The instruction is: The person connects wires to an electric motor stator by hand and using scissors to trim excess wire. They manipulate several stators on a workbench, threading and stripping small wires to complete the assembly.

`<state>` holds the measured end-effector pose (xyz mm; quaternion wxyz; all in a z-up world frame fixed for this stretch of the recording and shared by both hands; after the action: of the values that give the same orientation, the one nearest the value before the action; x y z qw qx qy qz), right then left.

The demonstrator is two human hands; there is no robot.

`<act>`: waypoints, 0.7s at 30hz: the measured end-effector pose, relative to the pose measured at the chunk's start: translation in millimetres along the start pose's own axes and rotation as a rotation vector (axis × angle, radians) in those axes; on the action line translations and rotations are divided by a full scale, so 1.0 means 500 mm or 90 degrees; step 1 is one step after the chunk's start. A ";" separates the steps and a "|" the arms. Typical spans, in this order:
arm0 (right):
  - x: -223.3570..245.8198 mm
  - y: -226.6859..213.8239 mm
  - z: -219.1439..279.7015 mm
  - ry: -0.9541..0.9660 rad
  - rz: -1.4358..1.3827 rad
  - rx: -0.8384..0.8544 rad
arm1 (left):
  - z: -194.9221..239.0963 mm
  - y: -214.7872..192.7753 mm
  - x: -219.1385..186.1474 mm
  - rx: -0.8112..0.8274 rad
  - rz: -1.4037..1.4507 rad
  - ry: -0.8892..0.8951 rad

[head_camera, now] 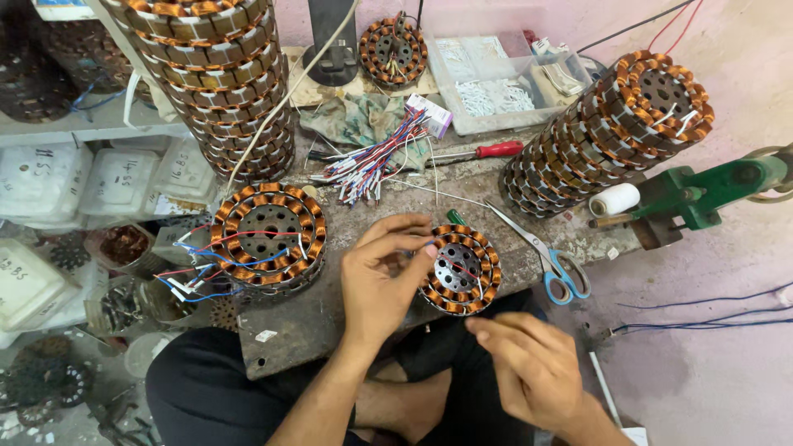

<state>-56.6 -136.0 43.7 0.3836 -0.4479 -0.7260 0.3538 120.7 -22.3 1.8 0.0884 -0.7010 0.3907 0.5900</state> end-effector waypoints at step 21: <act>-0.062 -0.053 -0.089 -0.014 0.188 0.069 | 0.037 0.078 -0.035 0.229 -0.567 0.193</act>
<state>-18.5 -166.3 79.0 0.3433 -0.5245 -0.6363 0.4496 81.2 -30.0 25.4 0.3935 -0.8511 0.1577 0.3098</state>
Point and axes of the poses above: each hand's wrist, its own z-axis away from the middle knuckle, its own y-axis out of the palm, x = y × z, the point moved 3 cm from there along -z, towards the middle knuckle, and after that the axes turned 10 degrees about x, right-handed, at the moved point
